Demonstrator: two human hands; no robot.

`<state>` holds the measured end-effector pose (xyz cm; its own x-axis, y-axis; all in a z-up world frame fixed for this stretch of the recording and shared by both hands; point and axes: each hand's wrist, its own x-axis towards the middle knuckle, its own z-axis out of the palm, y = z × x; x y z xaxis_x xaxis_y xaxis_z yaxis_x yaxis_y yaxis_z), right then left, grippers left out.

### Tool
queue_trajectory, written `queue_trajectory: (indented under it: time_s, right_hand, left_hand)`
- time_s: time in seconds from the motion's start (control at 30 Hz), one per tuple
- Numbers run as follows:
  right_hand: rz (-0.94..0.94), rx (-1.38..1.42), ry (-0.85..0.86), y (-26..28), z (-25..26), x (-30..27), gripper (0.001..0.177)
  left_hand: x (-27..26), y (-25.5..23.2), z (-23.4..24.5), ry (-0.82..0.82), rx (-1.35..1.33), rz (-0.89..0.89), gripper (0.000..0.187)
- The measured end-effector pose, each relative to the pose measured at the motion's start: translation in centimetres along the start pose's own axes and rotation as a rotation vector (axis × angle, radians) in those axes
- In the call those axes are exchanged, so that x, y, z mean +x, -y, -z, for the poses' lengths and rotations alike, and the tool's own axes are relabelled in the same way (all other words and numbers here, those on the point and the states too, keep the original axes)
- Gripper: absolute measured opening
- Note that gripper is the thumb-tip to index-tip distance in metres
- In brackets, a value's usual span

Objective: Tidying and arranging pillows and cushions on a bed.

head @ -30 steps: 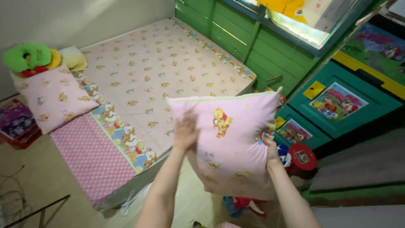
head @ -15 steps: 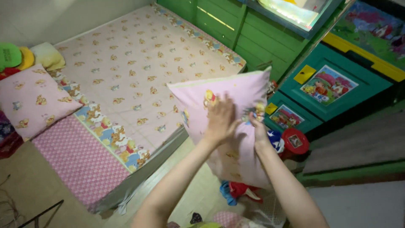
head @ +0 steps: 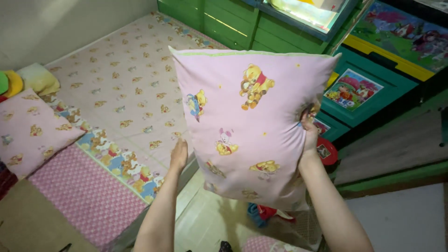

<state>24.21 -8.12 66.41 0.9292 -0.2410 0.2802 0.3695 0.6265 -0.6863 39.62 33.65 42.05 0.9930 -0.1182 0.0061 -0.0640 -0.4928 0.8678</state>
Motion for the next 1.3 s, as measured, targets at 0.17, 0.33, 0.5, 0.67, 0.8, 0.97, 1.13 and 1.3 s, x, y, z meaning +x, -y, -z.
queue_trajectory:
  time_s: [0.17, 0.33, 0.5, 0.67, 0.8, 0.97, 1.13, 1.3]
  right_hand:
    - [-0.04, -0.029, -0.109, -0.7, 0.5, 1.2, 0.054]
    - [-0.125, 0.015, -0.196, 0.4, -3.6, 2.0, 0.059]
    - [-0.28, -0.447, -0.573, 0.5, -5.5, 3.0, 0.069]
    - [0.342, -1.282, -0.439, -9.5, -7.9, 2.3, 0.076]
    - [0.342, -1.612, 0.294, -17.9, -17.0, -2.3, 0.074]
    - [0.321, -1.709, 0.293, -18.6, -16.2, -2.0, 0.059]
    - [0.226, -1.598, 0.136, -24.6, 5.5, -3.0, 0.053]
    - [-0.857, -1.703, -0.292, -22.4, 12.4, -4.1, 0.071]
  left_hand:
    - [-1.6, -7.3, 2.9, 0.074, -0.614, -0.033, 0.072]
    - [-2.5, -12.4, 6.1, 0.085, -0.559, -0.072, 0.069]
    - [-2.1, -12.6, 7.4, -0.032, -0.761, 0.123, 0.064]
    - [-3.4, -17.3, 7.6, -0.052, -0.907, 0.15, 0.068]
    - [-3.4, -19.3, 4.7, -0.049, -0.943, 0.212, 0.07]
    - [-4.8, -19.1, 7.0, 0.318, -1.393, 0.254, 0.066]
    - [-5.2, -19.4, 9.3, 0.275, -1.429, 0.501, 0.063]
    - [-5.3, -20.6, 11.1, 0.244, -1.373, 0.437, 0.066]
